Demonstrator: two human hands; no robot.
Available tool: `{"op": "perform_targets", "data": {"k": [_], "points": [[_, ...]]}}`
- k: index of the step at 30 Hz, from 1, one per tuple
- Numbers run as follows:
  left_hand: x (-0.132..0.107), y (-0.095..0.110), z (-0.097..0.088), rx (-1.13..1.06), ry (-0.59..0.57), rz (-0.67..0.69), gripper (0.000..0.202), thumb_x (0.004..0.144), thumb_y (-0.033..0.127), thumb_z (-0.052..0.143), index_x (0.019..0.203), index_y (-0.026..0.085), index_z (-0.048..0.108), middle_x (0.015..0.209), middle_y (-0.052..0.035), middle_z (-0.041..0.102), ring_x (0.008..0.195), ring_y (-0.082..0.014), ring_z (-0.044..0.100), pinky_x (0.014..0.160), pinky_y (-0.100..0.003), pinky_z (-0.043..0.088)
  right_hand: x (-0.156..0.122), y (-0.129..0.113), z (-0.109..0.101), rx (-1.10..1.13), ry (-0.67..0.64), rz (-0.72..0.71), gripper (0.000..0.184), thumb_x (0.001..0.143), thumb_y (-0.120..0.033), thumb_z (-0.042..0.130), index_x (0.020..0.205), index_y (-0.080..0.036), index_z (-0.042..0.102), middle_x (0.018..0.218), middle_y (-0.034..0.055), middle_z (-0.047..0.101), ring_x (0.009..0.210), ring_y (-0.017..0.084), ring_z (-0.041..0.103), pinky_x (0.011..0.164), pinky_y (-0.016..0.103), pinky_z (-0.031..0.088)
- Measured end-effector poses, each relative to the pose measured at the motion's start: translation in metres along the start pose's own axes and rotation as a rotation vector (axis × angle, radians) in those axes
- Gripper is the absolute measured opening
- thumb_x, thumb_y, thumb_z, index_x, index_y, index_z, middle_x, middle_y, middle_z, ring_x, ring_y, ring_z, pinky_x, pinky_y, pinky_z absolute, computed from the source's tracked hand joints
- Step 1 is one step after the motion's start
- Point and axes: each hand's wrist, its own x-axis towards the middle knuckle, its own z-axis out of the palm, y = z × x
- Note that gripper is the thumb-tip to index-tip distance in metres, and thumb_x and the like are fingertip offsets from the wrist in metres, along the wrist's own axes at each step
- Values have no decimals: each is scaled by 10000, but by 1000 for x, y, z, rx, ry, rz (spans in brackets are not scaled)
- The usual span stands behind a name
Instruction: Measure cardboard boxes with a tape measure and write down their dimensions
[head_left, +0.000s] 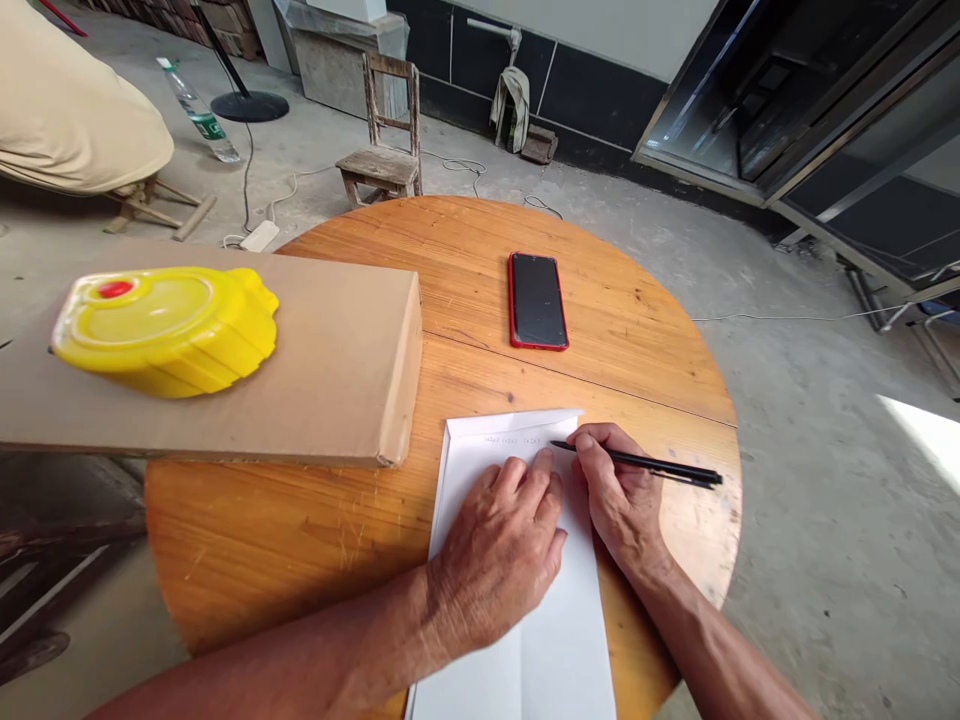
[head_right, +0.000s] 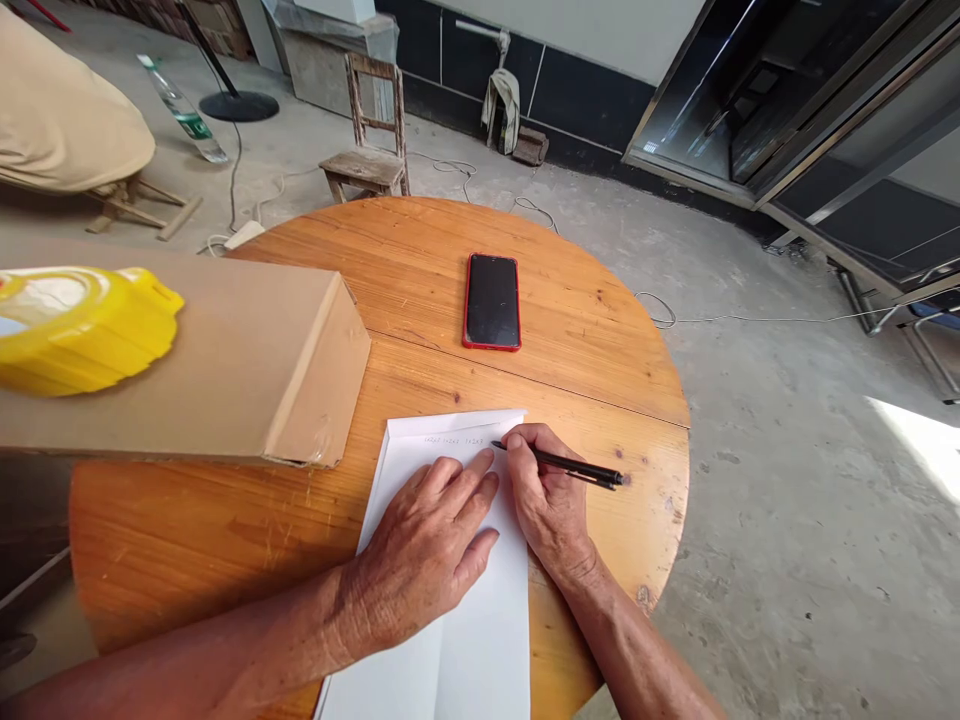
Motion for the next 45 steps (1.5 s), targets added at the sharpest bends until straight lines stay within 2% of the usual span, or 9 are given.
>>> {"op": "perform_targets", "data": {"k": [8, 36, 45], "points": [[-1, 0, -2, 0, 7, 6, 234, 918, 256, 547, 1086, 125, 643, 1311, -124, 584, 1023, -276, 520, 855, -412, 466, 0, 1, 2, -18, -2, -9, 196, 943, -295, 521, 790, -209, 610, 580, -58, 508, 508, 106, 432, 507, 254, 357], [0, 0, -4, -31, -14, -1, 278, 925, 239, 530, 1143, 96, 628, 1311, -132, 577, 1019, -274, 508, 864, -418, 473, 0, -3, 2, -56, -38, -33, 195, 942, -275, 515, 786, -211, 614, 641, -41, 556, 568, 115, 476, 552, 249, 388], [-1, 0, -4, -45, -4, 1, 276, 921, 235, 540, 1142, 95, 626, 1294, -134, 588, 1013, -273, 510, 855, -423, 479, 0, -3, 3, -49, -47, -20, 220, 939, -285, 510, 753, -207, 598, 599, -45, 516, 541, 118, 456, 530, 259, 370]]}}
